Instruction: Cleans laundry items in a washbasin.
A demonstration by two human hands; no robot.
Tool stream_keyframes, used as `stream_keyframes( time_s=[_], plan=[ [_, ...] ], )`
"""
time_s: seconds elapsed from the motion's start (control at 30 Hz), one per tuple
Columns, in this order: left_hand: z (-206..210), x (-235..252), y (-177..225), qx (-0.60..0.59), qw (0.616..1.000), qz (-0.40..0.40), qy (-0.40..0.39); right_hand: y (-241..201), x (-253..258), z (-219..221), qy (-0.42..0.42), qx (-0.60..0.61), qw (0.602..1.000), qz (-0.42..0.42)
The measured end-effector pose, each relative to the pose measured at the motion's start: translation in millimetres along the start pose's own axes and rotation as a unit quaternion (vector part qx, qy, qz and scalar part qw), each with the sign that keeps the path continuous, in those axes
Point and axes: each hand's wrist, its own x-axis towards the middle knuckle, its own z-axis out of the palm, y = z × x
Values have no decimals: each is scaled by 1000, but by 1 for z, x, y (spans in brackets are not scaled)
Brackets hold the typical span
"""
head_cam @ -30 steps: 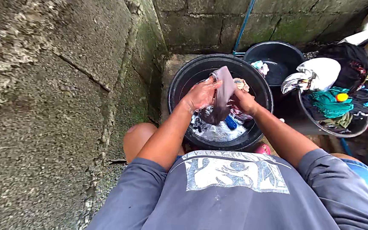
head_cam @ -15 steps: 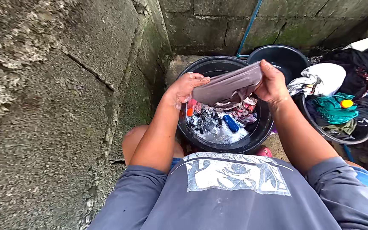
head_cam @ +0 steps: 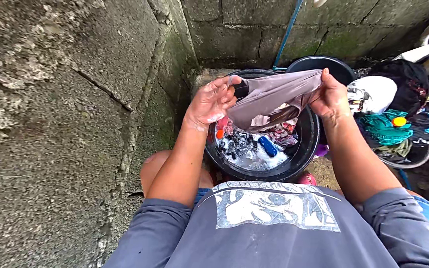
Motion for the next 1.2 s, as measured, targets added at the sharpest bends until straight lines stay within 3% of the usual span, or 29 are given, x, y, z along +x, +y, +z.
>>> stream_keyframes(
  time_s=[0.07,0.23,0.33,0.4,0.47,0.53,0.6,0.63,0.77,0.83,0.97,1.07,1.2],
  plan=[
    [2,1,-1,9,1000,-6,24,3,-1,-1,10,-5,1000,11],
    [13,8,-2,101,978,-131,127,2,3,-3,15,2,1000,11],
    [14,10,-10,191,956,-171,143,2,0,0,-2,3,1000,7],
    [13,12,-17,359,903,-205,112,3,-1,1,-15,-8,1000,-3],
    [12,15,-25,534,798,-275,48,2,-2,3,-20,-14,1000,-9],
    [15,17,-30,617,712,-336,-19,-2,-5,8,-29,-14,999,-11],
    [17,19,-30,634,678,-371,-38,-8,-7,11,-48,-16,999,-14],
    [13,17,-30,611,702,-365,-31,-12,-8,11,-55,-11,998,-17],
    [-1,7,-31,364,905,-213,59,-23,-6,9,-68,5,996,-54],
    [7,6,-29,200,965,-142,92,-23,-4,3,-87,-6,994,-64],
    [7,7,-31,-33,998,-42,23,-9,-3,-8,-125,-71,989,-39],
    [7,7,-27,-52,998,-40,-26,7,-4,-13,-121,-124,985,-1],
    [6,5,-26,-29,999,-40,-18,22,-2,-23,-113,-134,984,29]
  ],
)
